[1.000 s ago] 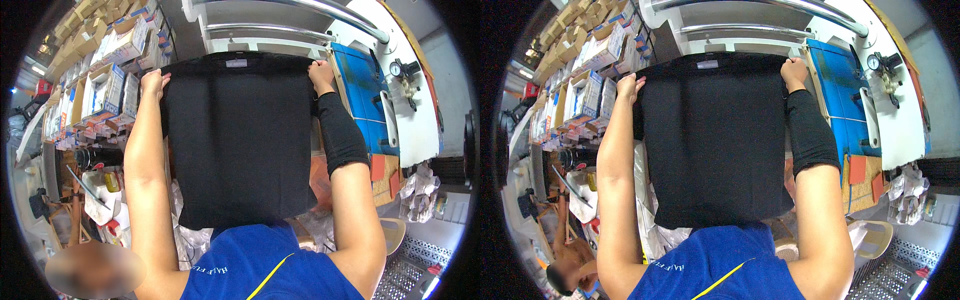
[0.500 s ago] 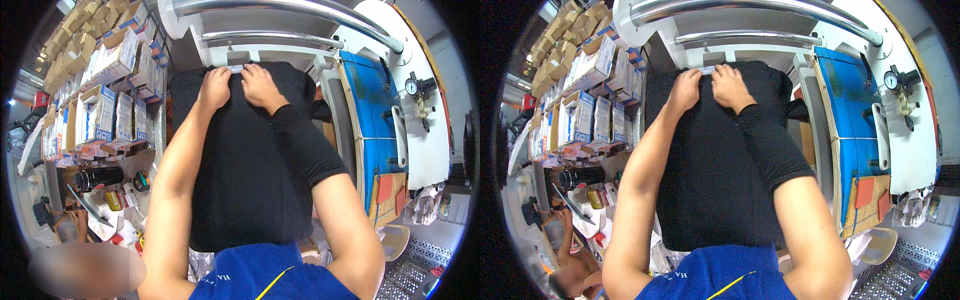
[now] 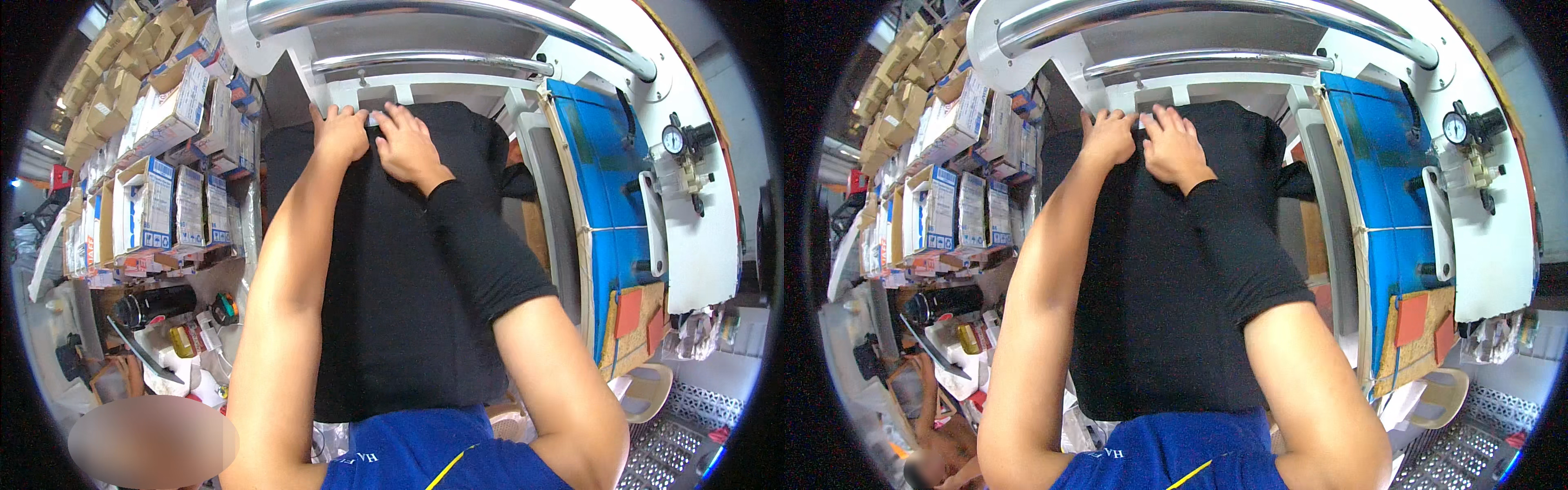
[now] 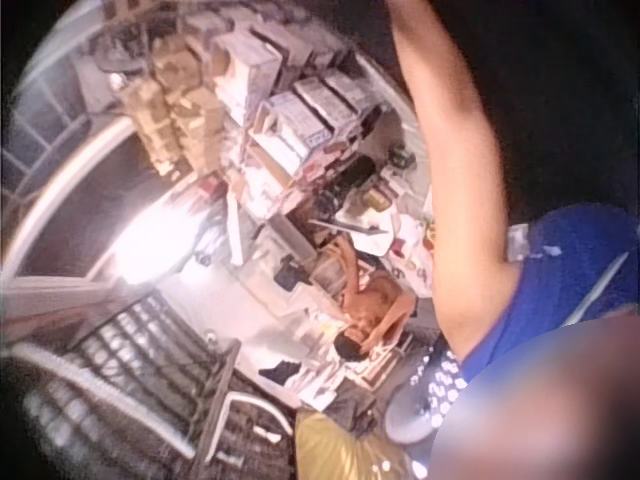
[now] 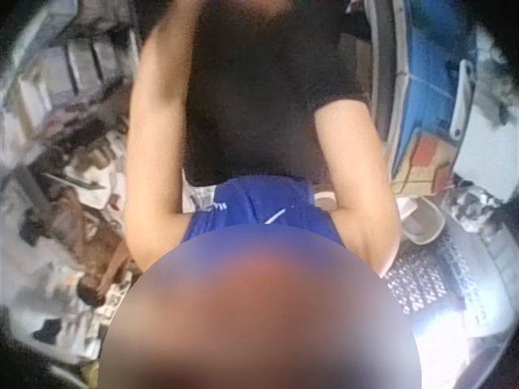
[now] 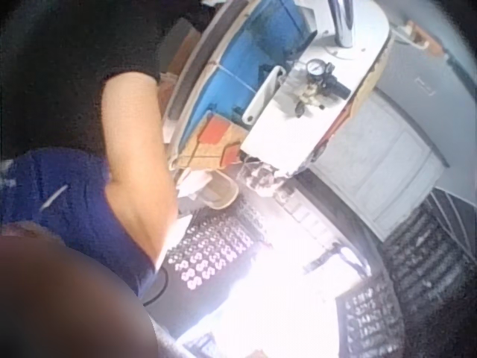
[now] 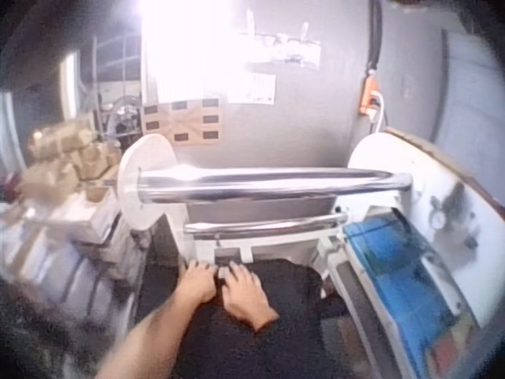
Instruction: The person places a black t-shirt on a heat press, cuts a printed design from transfer paper with scissors, and positions it on the shirt. They operate the heat press to apply the design, then repeat the process with a second design on the same shirt.
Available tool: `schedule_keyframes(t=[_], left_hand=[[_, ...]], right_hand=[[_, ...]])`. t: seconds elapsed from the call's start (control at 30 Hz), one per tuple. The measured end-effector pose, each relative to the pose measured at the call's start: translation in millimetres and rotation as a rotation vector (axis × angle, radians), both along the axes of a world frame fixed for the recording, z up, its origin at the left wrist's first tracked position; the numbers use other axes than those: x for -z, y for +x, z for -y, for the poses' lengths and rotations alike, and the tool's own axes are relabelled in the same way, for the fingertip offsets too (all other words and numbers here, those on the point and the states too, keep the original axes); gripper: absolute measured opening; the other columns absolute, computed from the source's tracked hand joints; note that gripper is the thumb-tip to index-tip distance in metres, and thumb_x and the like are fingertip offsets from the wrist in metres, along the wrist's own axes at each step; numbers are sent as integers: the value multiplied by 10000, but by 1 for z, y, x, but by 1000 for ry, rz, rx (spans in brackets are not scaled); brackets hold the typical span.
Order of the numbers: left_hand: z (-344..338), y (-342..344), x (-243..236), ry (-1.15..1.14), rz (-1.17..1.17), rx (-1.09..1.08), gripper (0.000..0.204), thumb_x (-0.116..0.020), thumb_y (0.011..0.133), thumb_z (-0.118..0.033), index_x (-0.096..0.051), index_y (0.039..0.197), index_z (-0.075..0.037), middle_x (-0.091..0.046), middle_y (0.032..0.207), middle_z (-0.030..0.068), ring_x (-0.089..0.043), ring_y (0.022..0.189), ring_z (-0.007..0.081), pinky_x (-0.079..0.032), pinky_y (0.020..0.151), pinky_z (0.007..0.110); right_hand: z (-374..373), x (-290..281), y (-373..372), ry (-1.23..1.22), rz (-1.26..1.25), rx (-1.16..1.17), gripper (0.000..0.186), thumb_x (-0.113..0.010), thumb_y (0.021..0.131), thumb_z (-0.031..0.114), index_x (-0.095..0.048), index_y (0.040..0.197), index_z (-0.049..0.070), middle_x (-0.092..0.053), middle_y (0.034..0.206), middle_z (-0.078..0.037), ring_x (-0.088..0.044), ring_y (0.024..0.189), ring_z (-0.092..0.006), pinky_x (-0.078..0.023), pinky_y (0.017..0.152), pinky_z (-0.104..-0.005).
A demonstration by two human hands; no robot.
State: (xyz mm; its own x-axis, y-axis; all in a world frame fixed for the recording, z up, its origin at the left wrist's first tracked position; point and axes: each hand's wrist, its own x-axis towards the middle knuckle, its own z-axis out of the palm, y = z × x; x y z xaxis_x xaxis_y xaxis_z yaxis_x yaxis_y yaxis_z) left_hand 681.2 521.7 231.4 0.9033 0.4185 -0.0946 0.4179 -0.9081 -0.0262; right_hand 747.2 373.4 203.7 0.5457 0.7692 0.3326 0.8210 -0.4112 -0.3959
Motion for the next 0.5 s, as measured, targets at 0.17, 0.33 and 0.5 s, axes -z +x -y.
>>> schedule_keyframes(t=[0.17,0.33,0.5], left_hand=[[-1,-77,7,5,560,-52,607,-585,957,-160,-442,1537,-58,-508,1524,161,-460,1426,361,-233,1176,717],[61,-283,25,-263,447,-174,582,-551,1043,-250,-415,1596,-131,-293,1684,203,-312,1508,486,-257,1236,560],[133,-425,64,-1258,640,-697,694,-534,1082,-367,-300,1607,24,-343,1653,222,-314,1542,312,-227,1261,384]], right_hand=[[88,-14,-13,96,210,117,491,-684,919,246,-615,1369,64,-478,1515,-226,-396,1448,-439,-336,1170,-579],[264,-11,-115,-145,-446,307,802,-579,1044,403,-184,1649,55,-301,1623,-340,-387,1444,-547,-372,1183,-523],[367,26,-194,251,-1325,435,652,-426,1121,450,-380,1571,-20,-454,1590,-203,-454,1455,-324,-346,1207,-412]])
